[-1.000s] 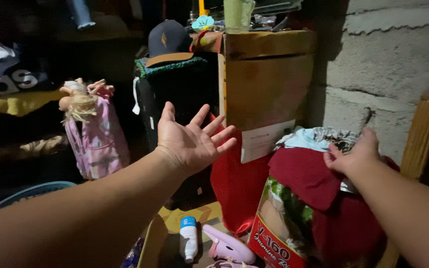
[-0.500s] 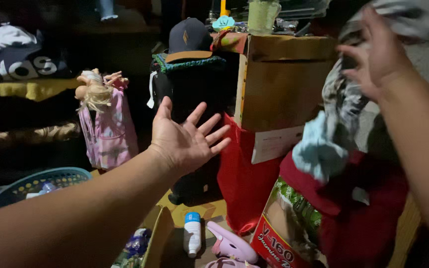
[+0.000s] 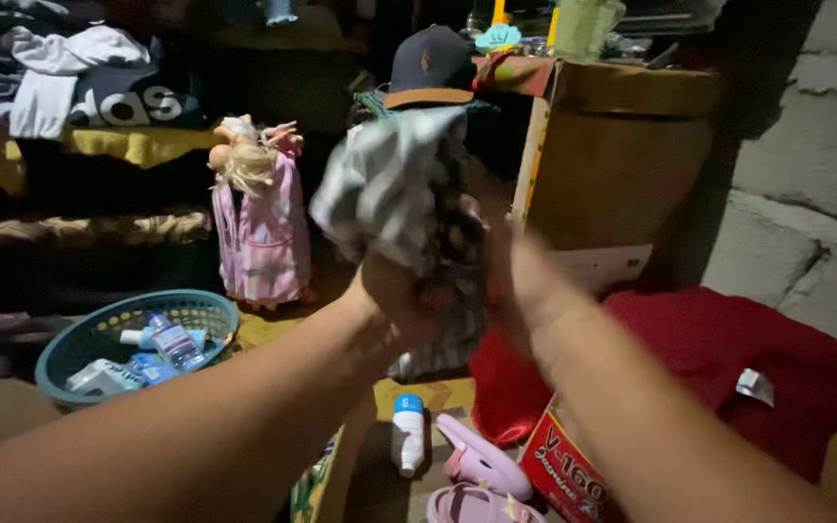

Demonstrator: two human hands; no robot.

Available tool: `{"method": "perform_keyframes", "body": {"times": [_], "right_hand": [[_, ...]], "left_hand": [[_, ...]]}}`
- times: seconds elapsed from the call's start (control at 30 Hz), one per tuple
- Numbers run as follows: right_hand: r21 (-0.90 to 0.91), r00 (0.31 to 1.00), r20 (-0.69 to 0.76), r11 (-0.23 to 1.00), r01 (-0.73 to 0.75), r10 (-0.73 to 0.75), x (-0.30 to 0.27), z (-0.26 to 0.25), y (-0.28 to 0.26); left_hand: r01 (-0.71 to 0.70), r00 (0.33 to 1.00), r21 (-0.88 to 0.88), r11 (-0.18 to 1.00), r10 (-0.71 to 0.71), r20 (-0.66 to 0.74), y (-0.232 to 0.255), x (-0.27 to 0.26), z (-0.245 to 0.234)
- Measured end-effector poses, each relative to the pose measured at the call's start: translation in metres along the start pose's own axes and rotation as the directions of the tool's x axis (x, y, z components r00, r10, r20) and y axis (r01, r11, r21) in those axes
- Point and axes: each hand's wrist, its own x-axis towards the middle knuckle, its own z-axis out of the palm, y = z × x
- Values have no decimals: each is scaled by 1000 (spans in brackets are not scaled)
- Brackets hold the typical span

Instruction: The person sorts various household and food items by moving them between cardboard boxes and a blue plastic basket, using a pair of scissors to cut apart a strip of instant coffee packets.

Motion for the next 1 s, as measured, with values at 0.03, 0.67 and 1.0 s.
{"method": "perform_keyframes", "body": {"times": [0.03, 0.67, 1.0], "right_hand": [[62, 979, 89, 980, -191, 185, 2, 10, 16], [254, 848, 447, 868, -427, 286, 39, 76, 100], [178, 872, 400, 909, -377, 283, 68, 104, 100]], "left_hand": [[18, 998, 32, 999, -15, -68, -3, -5, -6], [19, 830, 318, 948, 162, -534, 45, -82, 32], [-22, 829, 878, 478, 499, -251, 29, -78, -3]]}}
